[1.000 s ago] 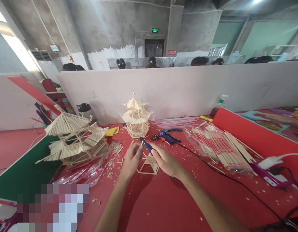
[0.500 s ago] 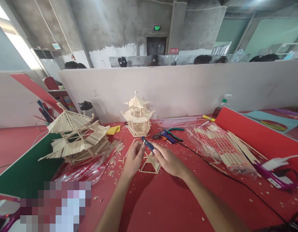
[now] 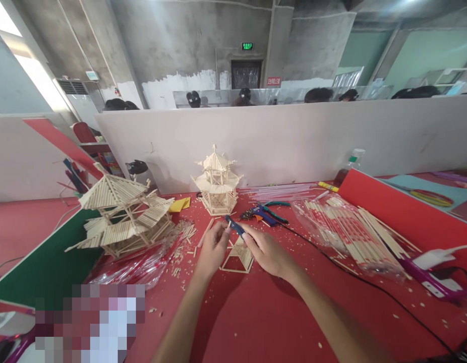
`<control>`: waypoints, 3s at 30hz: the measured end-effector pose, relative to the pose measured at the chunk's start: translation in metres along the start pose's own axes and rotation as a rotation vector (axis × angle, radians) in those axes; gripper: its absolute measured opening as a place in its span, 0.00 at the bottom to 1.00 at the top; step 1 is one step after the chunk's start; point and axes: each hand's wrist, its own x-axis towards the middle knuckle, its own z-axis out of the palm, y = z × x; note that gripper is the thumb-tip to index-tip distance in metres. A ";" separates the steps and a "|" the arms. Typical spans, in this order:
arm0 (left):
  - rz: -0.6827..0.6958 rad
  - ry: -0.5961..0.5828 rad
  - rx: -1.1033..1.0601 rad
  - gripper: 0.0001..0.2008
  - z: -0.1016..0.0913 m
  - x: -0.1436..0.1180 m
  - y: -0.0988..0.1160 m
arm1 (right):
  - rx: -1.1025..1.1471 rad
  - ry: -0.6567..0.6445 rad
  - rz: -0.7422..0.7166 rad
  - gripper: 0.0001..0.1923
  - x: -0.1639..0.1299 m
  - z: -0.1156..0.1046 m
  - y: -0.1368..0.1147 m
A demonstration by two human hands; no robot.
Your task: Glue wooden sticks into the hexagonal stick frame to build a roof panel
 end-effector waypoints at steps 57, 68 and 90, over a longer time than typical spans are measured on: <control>-0.188 0.089 -0.136 0.11 -0.007 -0.015 0.004 | -0.175 -0.125 0.073 0.09 0.002 0.005 0.007; -0.129 0.014 0.270 0.08 -0.010 -0.020 0.001 | 0.050 -0.046 0.181 0.06 0.001 0.012 0.015; -0.204 -0.550 0.796 0.24 -0.046 -0.022 -0.007 | -0.245 -0.068 0.048 0.09 0.000 0.015 0.054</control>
